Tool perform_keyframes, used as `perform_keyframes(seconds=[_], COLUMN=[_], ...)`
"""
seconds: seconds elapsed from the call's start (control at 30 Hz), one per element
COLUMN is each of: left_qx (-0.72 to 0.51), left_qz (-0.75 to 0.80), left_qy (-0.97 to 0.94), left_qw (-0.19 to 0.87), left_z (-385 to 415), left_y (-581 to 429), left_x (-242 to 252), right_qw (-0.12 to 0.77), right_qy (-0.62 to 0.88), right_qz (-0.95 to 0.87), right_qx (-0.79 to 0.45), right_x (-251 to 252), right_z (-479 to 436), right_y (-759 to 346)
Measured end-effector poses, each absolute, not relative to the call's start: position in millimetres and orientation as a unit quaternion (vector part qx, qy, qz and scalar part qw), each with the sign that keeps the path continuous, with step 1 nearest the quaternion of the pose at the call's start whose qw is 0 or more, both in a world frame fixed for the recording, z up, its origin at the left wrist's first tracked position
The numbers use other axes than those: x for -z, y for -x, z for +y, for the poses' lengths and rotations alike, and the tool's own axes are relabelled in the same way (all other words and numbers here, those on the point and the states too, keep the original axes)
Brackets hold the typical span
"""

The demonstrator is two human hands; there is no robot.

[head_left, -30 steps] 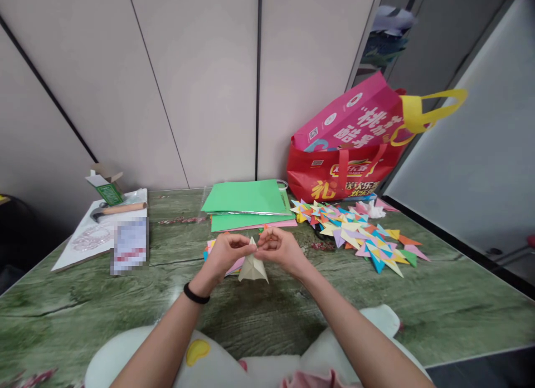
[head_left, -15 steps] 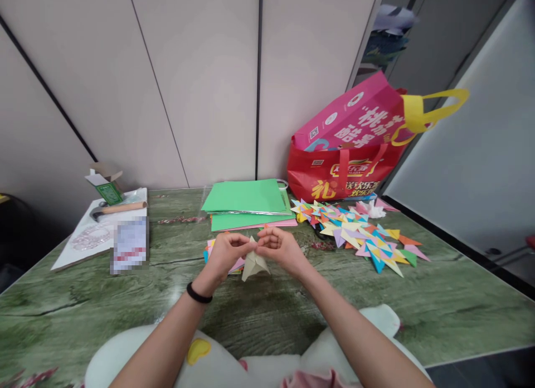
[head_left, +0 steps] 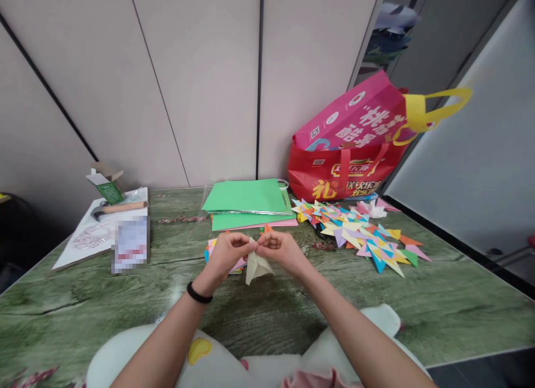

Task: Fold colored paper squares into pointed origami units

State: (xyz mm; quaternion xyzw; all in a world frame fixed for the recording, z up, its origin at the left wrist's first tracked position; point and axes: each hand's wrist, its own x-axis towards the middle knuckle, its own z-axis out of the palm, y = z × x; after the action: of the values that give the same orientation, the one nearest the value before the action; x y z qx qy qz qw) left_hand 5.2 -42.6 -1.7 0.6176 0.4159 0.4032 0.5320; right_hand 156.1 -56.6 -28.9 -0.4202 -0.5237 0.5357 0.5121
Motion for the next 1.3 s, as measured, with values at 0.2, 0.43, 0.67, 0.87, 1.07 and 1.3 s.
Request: perform_keyframes(seconds=[0.2, 0.43, 0.67, 0.87, 1.07, 1.3], left_qx=[-0.429, -0.427, -0.444, -0.426, -0.415, -0.464], left_qz=[0.403, 0.422, 0.425, 0.440, 0.455, 0.475], left_qy=[-0.622, -0.602, -0.606, -0.624, -0.641, -0.594], left_qw=[0.517, 0.526, 0.505, 0.485, 0.458, 0.454], left_z=[-42.5, -41.5, -40.1, -39.7, -36.0, -34.4], left_y=[-5.7, -7.3, -7.3, -7.9, -9.5, -7.2], left_x=[-1.1, 3.2, 3.9, 4.7, 14.7, 10.4], right_qw=[0.494, 0.503, 0.499, 0.483, 0.472, 0.469], right_qy=[0.420, 0.440, 0.447, 0.452, 0.479, 0.488], right_qz=[-0.537, -0.538, -0.566, -0.572, -0.579, -0.584], right_qx=[-0.539, -0.513, -0.481, -0.485, -0.461, -0.447], right_x=[30.5, 31.2, 32.8, 37.1, 39.4, 33.4], right_z=[-57.9, -55.7, -55.8, -52.9, -49.1, -51.3], right_y=[-151.2, -149.6, -149.9, -148.3, -149.5, -149.8])
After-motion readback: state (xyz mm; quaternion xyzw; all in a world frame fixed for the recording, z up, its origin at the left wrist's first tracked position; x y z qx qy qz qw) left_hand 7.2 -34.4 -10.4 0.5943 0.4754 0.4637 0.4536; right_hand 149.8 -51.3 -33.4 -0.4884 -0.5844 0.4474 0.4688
